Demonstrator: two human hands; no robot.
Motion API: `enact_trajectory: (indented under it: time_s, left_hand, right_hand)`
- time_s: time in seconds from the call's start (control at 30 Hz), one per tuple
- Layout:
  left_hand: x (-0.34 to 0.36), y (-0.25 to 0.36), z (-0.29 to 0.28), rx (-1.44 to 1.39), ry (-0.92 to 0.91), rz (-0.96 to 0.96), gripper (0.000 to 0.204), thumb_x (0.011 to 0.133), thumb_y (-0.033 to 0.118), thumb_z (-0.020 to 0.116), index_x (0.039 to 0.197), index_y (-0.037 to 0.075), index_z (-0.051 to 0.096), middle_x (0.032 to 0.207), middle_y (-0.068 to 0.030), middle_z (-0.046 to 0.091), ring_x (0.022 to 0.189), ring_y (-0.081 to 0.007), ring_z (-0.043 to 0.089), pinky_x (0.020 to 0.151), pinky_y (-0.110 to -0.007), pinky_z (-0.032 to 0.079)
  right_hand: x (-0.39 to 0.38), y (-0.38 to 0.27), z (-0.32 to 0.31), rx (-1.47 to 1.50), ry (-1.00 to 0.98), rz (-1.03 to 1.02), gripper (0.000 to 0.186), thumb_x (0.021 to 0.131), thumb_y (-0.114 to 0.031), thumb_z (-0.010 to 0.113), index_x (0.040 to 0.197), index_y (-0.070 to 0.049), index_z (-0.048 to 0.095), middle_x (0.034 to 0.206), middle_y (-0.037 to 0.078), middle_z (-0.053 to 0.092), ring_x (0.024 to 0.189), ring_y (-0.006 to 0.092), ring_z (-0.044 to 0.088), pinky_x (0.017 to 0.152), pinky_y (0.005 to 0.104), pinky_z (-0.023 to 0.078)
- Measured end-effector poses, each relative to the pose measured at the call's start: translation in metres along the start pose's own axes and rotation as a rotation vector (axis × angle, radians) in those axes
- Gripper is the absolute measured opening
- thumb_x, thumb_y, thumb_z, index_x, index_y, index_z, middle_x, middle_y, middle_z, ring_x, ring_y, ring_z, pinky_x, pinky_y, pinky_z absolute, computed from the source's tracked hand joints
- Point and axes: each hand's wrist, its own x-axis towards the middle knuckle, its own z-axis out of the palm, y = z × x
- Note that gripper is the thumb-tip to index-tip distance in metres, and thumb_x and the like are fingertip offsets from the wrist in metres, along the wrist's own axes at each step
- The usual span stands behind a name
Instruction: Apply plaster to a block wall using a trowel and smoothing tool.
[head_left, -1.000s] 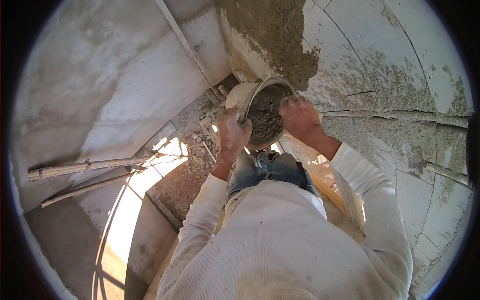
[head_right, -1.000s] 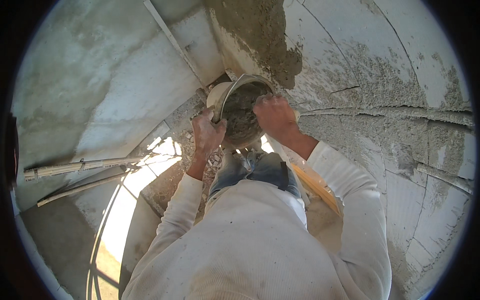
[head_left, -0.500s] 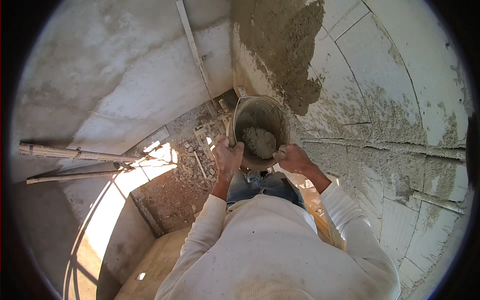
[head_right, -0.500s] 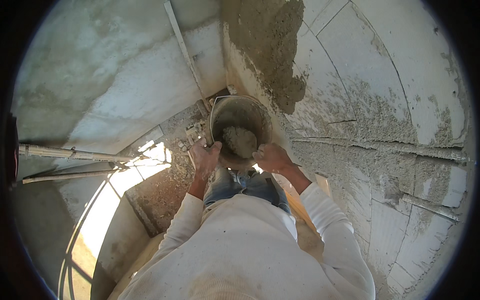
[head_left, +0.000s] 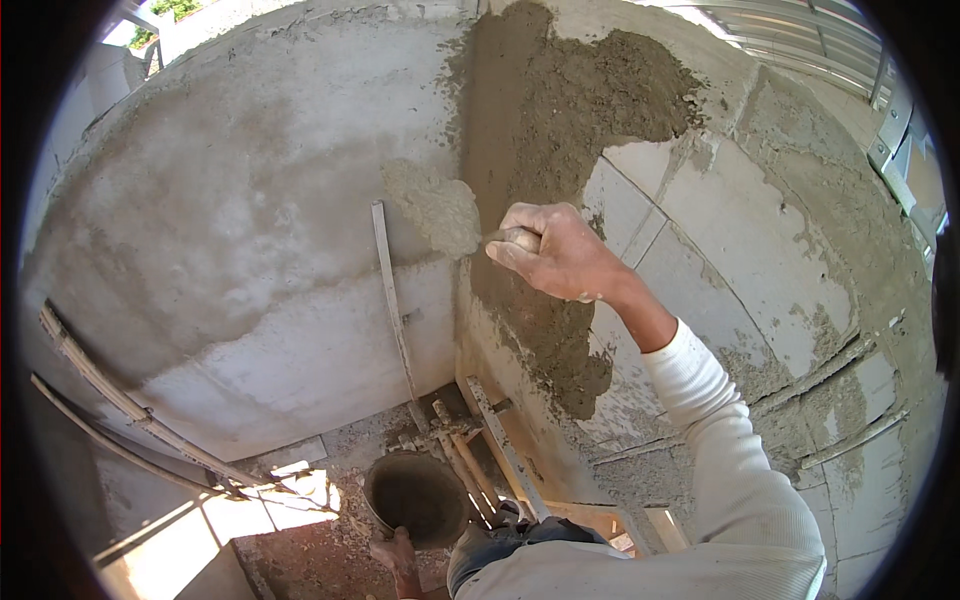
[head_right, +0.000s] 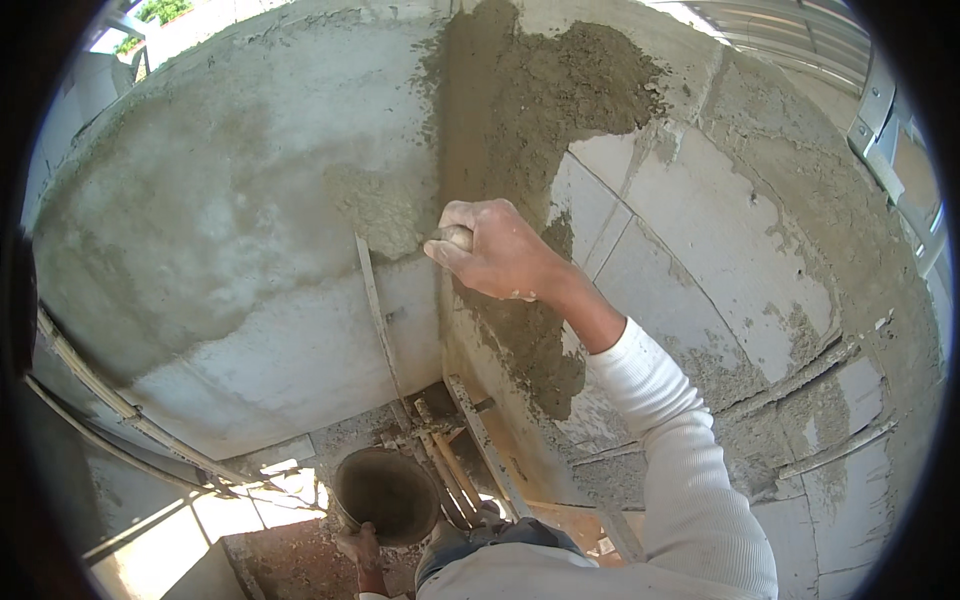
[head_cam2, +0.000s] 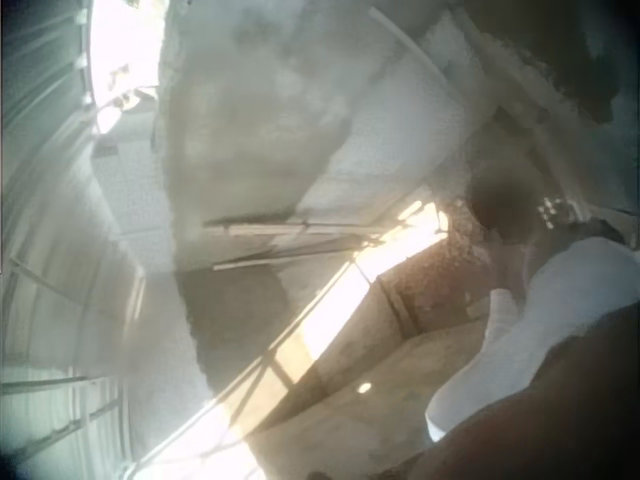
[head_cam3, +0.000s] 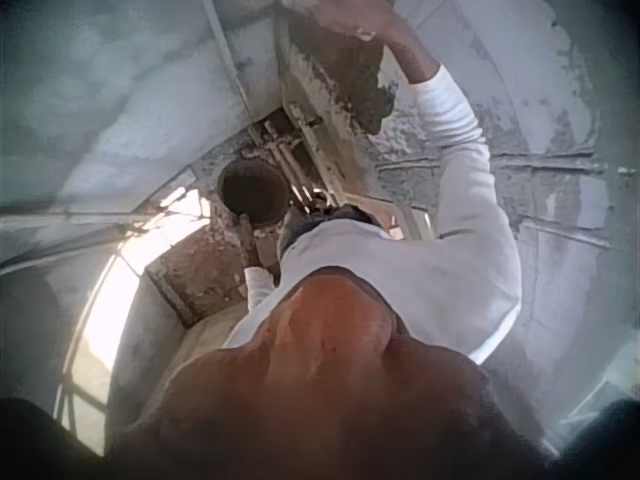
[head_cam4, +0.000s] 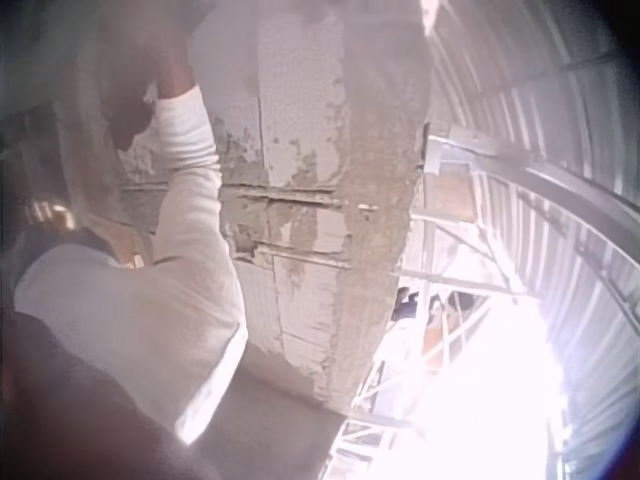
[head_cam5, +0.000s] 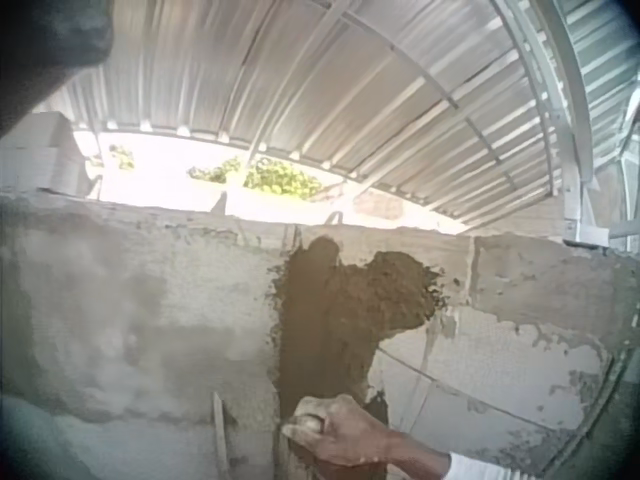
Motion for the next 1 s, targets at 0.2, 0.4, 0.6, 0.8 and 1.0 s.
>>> enact_trajectory:
  time_s: [0.2,0.4,0.6,0.8,1.0]
  left_hand:
    - [0.009,-0.146,-0.07,0.433,0.224,-0.164,0.042,0.078,0.032,0.082,0.097,-0.005,0.078,0.097,-0.0242,0.077,0.089,-0.0389,0.074,0.081,-0.051,0.056]
    - [-0.007,-0.158,-0.1,0.417,0.171,-0.139,0.035,0.075,0.019,0.081,0.095,-0.009,0.075,0.085,-0.0253,0.076,0.062,-0.0374,0.067,0.067,-0.052,0.054]
    - [-0.027,-0.085,-0.082,-0.008,0.25,-0.195,0.022,0.075,0.01,0.074,0.088,-0.008,0.074,0.079,-0.0203,0.075,0.062,-0.0317,0.064,0.066,-0.05,0.053]
    - [0.002,0.005,-0.013,0.133,-0.018,0.045,0.019,0.07,0.009,0.073,0.075,-0.009,0.07,0.074,-0.0225,0.073,0.065,-0.0361,0.07,0.07,-0.046,0.055]
    - [-0.002,0.108,0.053,0.067,-0.331,0.398,0.019,0.07,0.009,0.079,0.073,-0.006,0.067,0.071,-0.0243,0.068,0.071,-0.0414,0.07,0.07,-0.048,0.054]
  right_hand:
    - [0.09,-0.044,-0.048,0.734,-0.146,-0.158,0.026,0.098,-0.026,0.074,0.091,-0.002,0.071,0.074,0.005,0.068,0.048,0.0114,0.059,0.041,0.0273,0.047]
    - [0.182,0.126,-0.152,0.703,0.64,0.261,0.023,0.102,-0.023,0.067,0.097,-0.001,0.063,0.074,0.007,0.066,0.053,0.0125,0.061,0.044,0.0274,0.053]
    - [-0.035,0.101,-0.058,0.311,0.463,0.289,0.031,0.104,-0.028,0.068,0.09,-0.001,0.07,0.063,0.0,0.058,0.047,0.0059,0.051,0.041,0.025,0.038]
    - [-0.22,0.14,0.134,-0.03,-0.525,0.625,0.025,0.086,-0.022,0.062,0.093,0.001,0.07,0.082,0.019,0.072,0.07,0.0351,0.067,0.068,0.0452,0.054]
    - [-0.269,0.097,0.267,-0.105,-0.753,0.414,0.04,0.084,-0.029,0.073,0.111,0.0,0.068,0.096,0.023,0.074,0.092,0.0384,0.074,0.081,0.0481,0.058]
